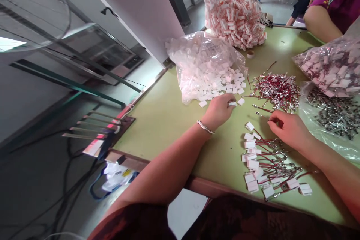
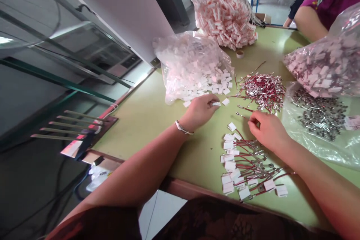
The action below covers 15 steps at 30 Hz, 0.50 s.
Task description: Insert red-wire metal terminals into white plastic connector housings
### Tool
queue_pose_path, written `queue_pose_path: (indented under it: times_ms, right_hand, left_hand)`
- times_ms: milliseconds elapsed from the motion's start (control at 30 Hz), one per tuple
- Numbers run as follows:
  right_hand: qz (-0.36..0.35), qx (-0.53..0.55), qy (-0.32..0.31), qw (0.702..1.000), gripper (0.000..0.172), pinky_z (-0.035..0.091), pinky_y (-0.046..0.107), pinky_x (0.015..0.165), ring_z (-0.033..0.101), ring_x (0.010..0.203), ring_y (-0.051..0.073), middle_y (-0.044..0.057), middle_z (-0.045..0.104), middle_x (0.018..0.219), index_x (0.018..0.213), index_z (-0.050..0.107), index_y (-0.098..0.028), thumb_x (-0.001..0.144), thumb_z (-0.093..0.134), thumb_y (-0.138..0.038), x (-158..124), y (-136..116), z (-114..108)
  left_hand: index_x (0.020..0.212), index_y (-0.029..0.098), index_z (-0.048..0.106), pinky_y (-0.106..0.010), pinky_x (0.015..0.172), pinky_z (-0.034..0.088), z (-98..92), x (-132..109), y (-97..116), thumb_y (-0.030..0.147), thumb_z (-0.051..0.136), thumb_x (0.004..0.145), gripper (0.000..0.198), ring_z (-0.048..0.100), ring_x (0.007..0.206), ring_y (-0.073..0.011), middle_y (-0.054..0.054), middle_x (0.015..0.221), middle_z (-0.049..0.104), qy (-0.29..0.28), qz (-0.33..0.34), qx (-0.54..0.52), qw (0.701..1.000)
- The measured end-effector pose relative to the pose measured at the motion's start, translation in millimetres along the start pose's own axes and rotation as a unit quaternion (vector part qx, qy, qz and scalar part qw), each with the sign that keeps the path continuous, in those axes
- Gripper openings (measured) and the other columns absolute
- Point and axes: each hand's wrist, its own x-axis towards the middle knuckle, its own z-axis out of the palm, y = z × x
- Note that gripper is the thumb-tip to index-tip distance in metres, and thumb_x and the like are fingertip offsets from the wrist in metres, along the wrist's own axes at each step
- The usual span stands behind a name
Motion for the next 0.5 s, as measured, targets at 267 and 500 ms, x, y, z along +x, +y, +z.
queue_pose_path:
  times_ms: [267,500]
  right_hand:
    - [-0.026,0.102,-0.01,0.994,0.016,0.037,0.026,0.053,0.05,0.053,0.01,-0.003,0.062,0.061,0.073,0.062,-0.021,0.084,0.052,-0.026,-10.6,-18.9,-3.4]
    - [-0.073,0.032,0.022,0.997,0.018,0.038,0.027,0.057,0.052,0.057,0.012,-0.001,0.062,0.062,0.068,0.06,-0.019,0.084,0.053,-0.024,-11.7,-17.6,0.1]
  left_hand:
    - [0.089,0.013,0.071,-0.022,0.053,0.038,12.0,-16.4,29.8,0.019,0.065,0.078,0.014,0.046,0.053,-0.0052,-0.003,0.073,0.064,-0.119,-0.171,-0.491,0.846]
    - [0.077,0.01,0.064,-0.016,0.047,0.038,15.6,-18.5,39.0,0.009,0.062,0.081,0.005,0.049,0.045,-0.0028,0.003,0.054,0.056,-0.157,-0.23,-0.539,0.795]
